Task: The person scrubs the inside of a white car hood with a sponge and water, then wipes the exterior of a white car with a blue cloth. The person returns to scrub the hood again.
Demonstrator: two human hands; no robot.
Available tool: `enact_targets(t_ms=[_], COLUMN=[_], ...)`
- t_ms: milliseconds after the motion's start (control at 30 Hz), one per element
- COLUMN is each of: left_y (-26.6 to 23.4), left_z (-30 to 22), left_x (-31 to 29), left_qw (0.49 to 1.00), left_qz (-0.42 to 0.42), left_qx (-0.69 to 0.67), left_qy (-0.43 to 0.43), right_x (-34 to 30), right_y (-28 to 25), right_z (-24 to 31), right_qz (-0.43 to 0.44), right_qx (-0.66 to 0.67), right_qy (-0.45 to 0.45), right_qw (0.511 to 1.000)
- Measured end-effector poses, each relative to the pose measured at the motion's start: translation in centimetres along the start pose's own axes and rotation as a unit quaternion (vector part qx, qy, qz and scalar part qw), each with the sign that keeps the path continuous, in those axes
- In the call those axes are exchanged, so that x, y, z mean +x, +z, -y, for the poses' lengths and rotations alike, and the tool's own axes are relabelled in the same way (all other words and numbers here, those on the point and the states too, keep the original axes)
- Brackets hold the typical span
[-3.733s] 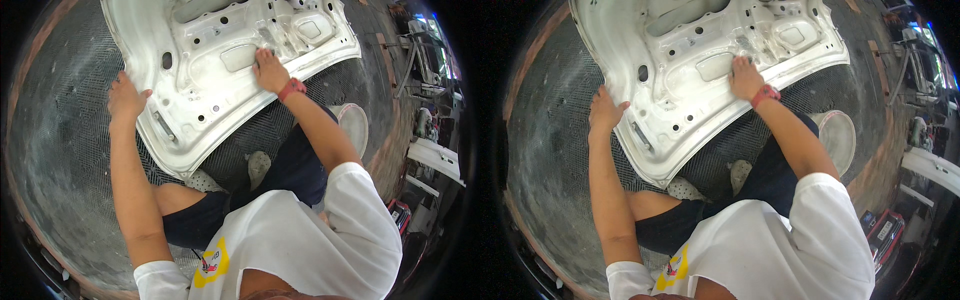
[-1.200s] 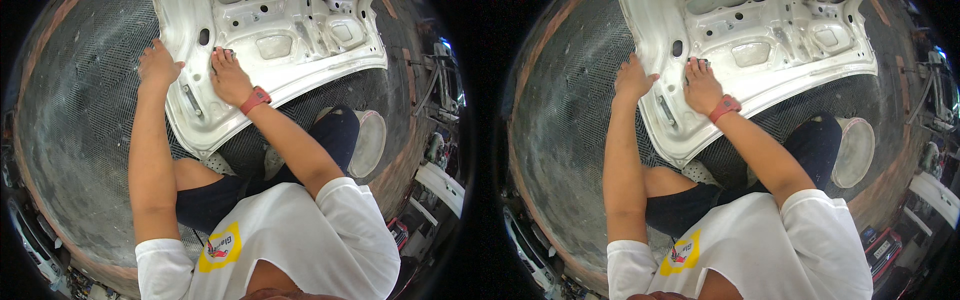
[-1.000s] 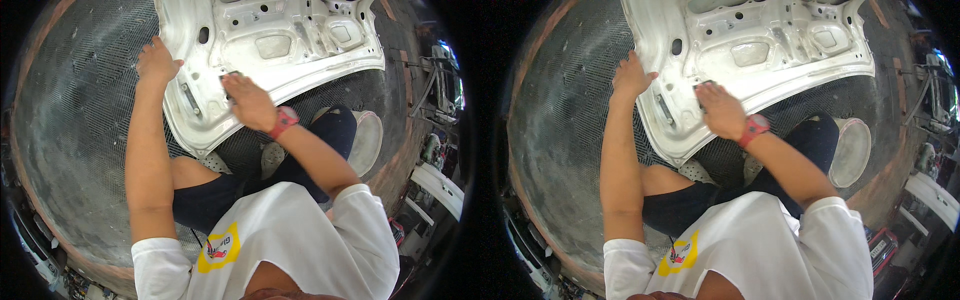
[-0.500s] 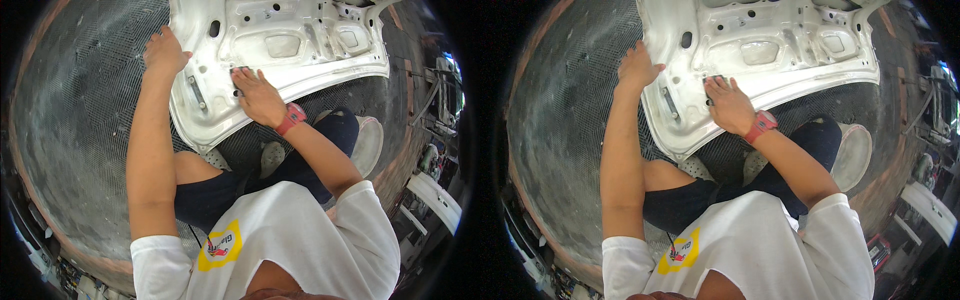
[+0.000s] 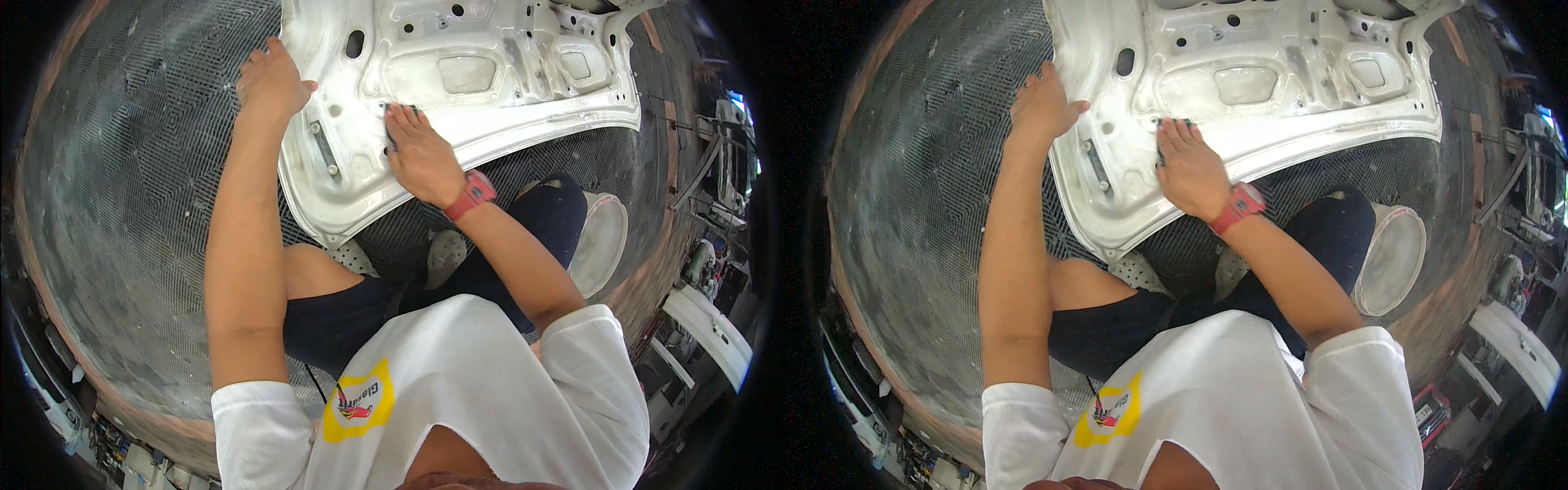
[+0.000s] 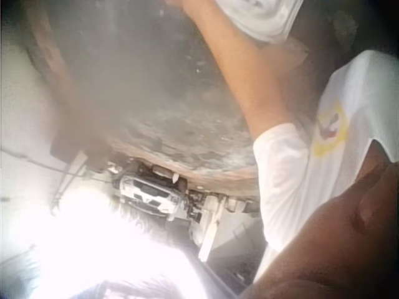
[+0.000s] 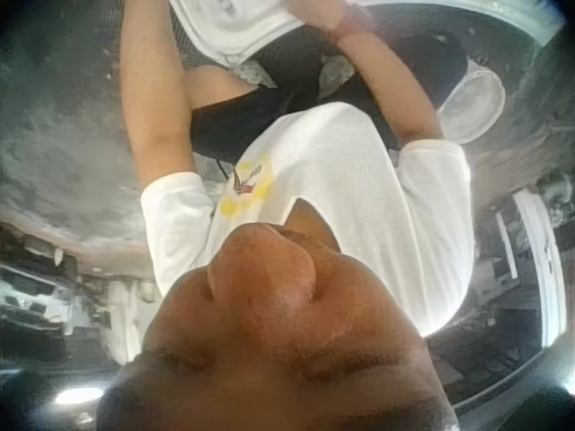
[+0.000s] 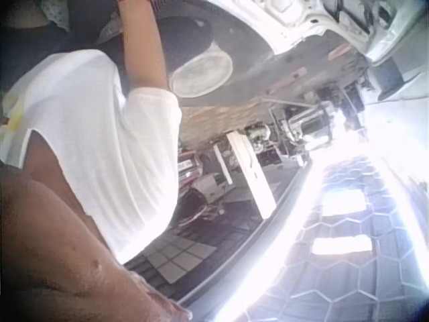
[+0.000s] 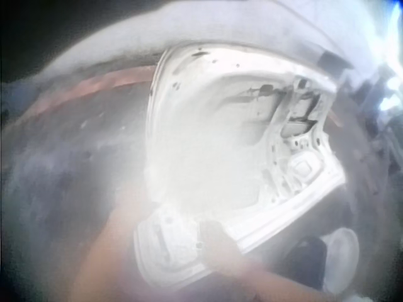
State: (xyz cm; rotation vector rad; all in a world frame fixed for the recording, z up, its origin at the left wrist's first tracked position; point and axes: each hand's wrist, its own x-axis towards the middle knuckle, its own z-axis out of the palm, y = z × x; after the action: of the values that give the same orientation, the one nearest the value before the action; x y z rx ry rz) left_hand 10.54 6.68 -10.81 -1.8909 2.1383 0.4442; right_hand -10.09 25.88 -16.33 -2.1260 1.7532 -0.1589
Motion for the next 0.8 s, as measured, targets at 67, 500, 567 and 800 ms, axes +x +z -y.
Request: enact_targets(t_ms=[67, 500, 567, 800], left_y=[0.1, 0.2, 0.0, 0.1], left_z=[-0.1, 0.0, -0.1, -0.2], left_x=[0.1, 0.0, -0.1, -0.6], left_qw=[1.000, 1.000, 1.000, 0.999], left_qz=[-0.004, -0.006, -0.009, -0.039], left_qx=[0.002, 0.011, 0.003, -0.016], left_qy=[0.000, -0.009, 0.000, 0.016], right_x=[2.9, 2.5, 5.3, 14.4], right_y=[1.5, 0.9, 2.5, 4.9], right_z=[0.1, 1.2, 0.2, 2.6], right_qz=[-0.047, -0.017, -0.070, -0.237], right_qx=[-0.002, -0.021, -0.022, 0.206], right_qy=[-0.016, -0.018, -0.001, 0.199], right_qw=[0.999, 0.999, 0.997, 0.928])
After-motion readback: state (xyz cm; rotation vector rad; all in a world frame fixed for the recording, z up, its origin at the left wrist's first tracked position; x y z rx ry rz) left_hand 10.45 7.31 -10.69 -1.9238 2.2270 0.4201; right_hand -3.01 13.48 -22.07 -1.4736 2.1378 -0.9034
